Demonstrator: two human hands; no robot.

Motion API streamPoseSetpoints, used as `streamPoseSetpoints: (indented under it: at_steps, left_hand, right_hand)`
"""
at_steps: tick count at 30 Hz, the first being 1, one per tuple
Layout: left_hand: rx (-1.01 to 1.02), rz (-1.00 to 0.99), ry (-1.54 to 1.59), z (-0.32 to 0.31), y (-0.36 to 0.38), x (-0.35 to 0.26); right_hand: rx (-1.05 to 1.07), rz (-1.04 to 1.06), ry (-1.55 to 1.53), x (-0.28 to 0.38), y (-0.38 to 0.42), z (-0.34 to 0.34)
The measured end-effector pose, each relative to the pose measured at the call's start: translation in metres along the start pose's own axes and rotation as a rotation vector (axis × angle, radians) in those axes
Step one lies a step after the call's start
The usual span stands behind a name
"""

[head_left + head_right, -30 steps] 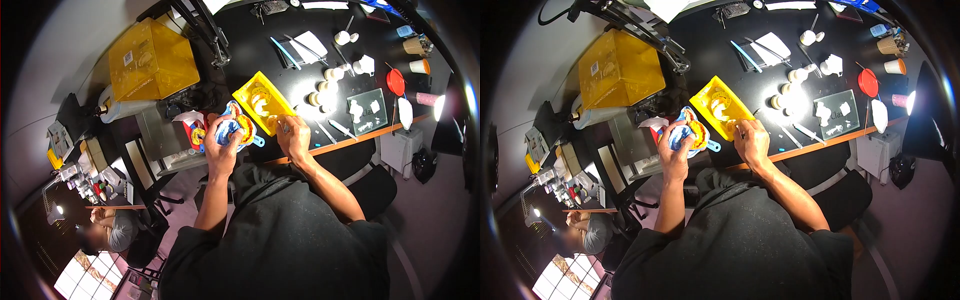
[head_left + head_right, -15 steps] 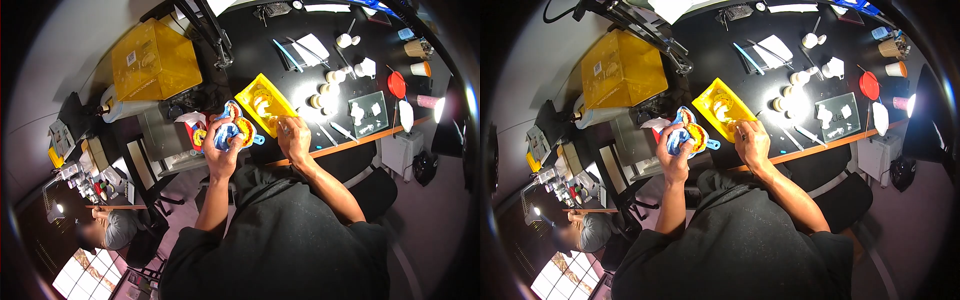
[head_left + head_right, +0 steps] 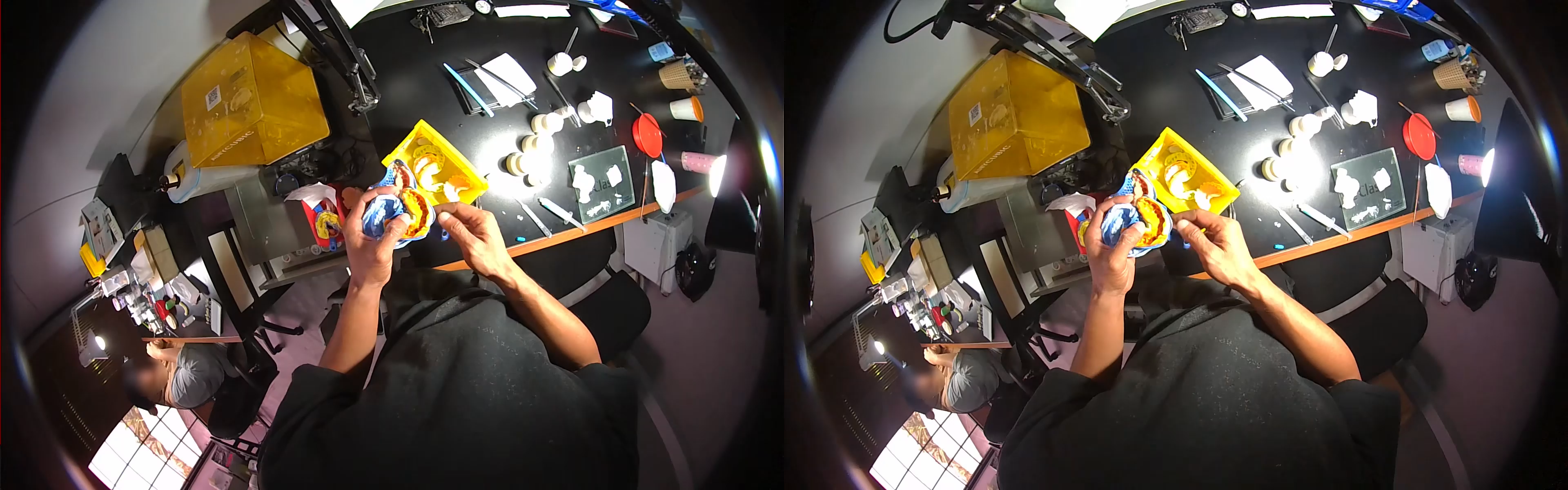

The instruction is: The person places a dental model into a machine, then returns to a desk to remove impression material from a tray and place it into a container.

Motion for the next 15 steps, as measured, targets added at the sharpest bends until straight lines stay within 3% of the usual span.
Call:
streamPoseSetpoints:
  at_steps: [3,9,15]
  left_hand:
    - [-0.003,0.157,0.222,-0.003,-0.003,0.004]
    - [0.024,0.227,0.368,-0.004,-0.005,0.008]
    - [0.05,0.269,0.415,-0.013,-0.004,-0.003]
  right_hand:
    - [0.062,-0.078,-0.12,0.0,0.005,-0.002]
    - [-0.006,-0.099,-0.386,-0.014,0.01,0.017]
    - [-0.054,-0.069,-0.403,-0.009,0.02,0.035]
Point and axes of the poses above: each hand's wrist, its own y-axis away from the middle knuckle, its own z-axis out of the back of the hand, x = y × z, the point moved 2 cm from there along -y, towards the middle knuckle, and after that the axes turned 6 degrees about -z, right-handed, at the moved point
